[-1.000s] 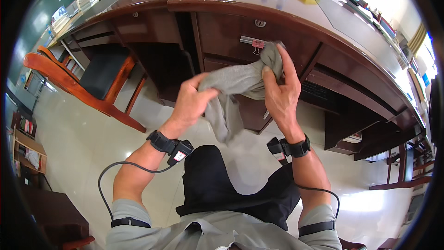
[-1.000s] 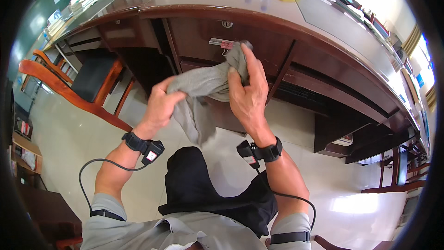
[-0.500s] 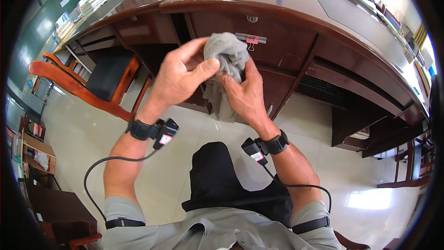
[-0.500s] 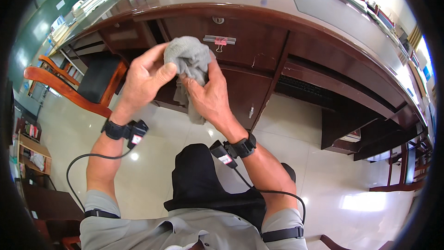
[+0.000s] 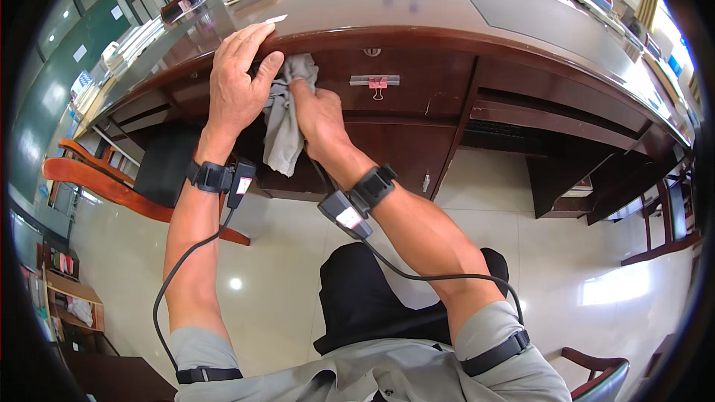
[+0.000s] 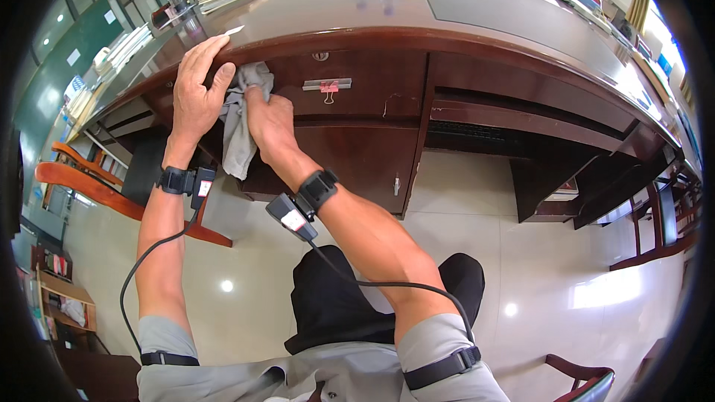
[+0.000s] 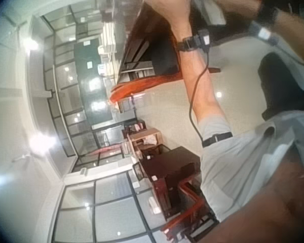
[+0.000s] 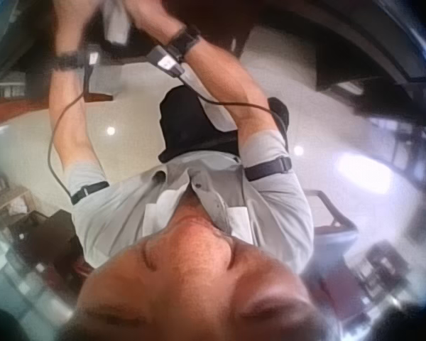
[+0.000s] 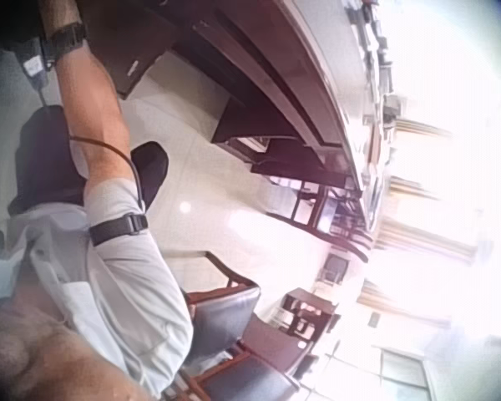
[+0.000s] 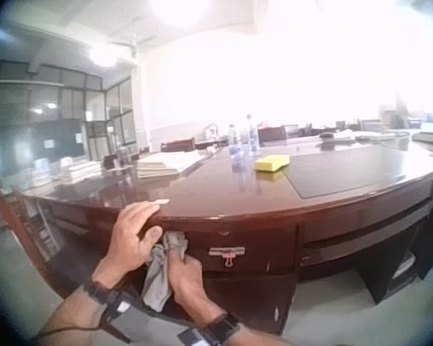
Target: The person wipes a desk, drawer, and a keyboard with a cloth, then removes a book from a shelf, wipes the shelf, and replaces the book.
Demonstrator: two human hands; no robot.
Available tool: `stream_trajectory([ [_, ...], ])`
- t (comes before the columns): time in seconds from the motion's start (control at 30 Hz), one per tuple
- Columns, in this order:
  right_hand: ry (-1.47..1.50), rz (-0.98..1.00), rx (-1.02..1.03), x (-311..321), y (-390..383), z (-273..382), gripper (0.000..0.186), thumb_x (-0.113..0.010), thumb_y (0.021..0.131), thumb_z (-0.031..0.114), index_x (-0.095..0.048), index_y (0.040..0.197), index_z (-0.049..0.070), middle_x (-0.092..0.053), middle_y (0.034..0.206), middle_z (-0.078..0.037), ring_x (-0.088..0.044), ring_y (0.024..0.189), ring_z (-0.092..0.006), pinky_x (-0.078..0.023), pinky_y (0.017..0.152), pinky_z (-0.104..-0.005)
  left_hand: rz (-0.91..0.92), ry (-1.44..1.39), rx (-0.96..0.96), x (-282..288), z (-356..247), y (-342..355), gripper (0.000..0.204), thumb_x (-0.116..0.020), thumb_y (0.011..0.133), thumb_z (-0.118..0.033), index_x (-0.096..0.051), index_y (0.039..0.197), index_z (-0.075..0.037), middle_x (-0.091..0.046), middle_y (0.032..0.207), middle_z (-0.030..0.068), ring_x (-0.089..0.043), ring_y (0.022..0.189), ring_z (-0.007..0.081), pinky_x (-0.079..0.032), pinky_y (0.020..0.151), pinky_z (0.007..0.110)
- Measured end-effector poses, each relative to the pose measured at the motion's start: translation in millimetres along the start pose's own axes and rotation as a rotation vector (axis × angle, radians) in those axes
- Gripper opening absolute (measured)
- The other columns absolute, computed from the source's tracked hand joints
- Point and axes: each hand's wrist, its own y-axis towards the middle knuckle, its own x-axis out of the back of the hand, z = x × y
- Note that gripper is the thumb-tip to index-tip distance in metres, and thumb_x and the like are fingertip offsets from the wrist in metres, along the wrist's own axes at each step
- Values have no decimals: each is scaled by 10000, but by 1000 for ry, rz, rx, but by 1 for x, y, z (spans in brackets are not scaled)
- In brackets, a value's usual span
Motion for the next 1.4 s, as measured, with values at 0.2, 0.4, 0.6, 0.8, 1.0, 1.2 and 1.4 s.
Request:
stream_trajectory([
  [0.2, 781, 282, -36, 24, -34, 15, 416, -420, 1072, 331, -590, 1129, -44, -693, 993, -173, -712, 835, -311, -616, 726, -459, -45, 16, 8, 0, 10, -9, 467, -647, 983, -410, -664, 1272, -43, -667, 1269, 150, -591, 1208, 339, -447, 1057, 425],
  [0.4, 723, 120, -271, 29, -32, -40, 384, -424, 1075, 317, -614, 1124, -13, -696, 993, -139, -699, 861, -278, -591, 781, -411, -58, 5, 9, -5, 6, -7, 457, -656, 980, -397, -665, 1268, -42, -669, 1268, 142, -593, 1201, 336, -452, 1051, 420],
  [0.6, 563, 60, -268, 73, -25, -94, 281, -537, 1046, 268, -640, 1056, 7, -696, 942, -93, -679, 793, -198, -575, 734, -363, -60, 21, 8, -5, 7, -6, 438, -664, 978, -372, -664, 1271, -46, -671, 1266, 131, -590, 1209, 332, -453, 1054, 415],
  [0.8, 325, -185, -99, 178, -58, -42, 334, -621, 1003, 334, -666, 993, 3, -672, 836, -25, -624, 745, -131, -529, 672, -320, -87, 25, 25, -3, 10, -11, 447, -678, 959, -403, -678, 1233, -50, -684, 1248, 119, -601, 1187, 328, -457, 1047, 424],
  [1.0, -547, -457, 824, 191, -50, 37, 456, -779, 794, 195, -630, 1196, 41, -649, 1007, -176, -656, 885, -360, -532, 768, -425, -83, 18, 15, -6, 7, -4, 439, -671, 971, -383, -671, 1255, -49, -677, 1257, 126, -596, 1197, 326, -456, 1051, 417],
  [1.2, -1049, -321, 961, 159, -41, 46, 566, -830, 686, 112, -611, 1208, 127, -543, 1036, -173, -625, 960, -357, -561, 731, -447, -53, 10, 34, -6, 10, -9, 397, -672, 988, -312, -664, 1294, -59, -665, 1296, 115, -590, 1235, 292, -442, 1072, 388],
  [1.4, -945, -501, 964, 206, -46, 52, 444, -815, 694, 120, -653, 1108, 127, -581, 950, -119, -646, 815, -333, -535, 669, -435, -62, 52, 33, -2, 8, -10, 414, -676, 980, -363, -676, 1266, -65, -680, 1262, 120, -606, 1200, 316, -463, 1048, 406],
])
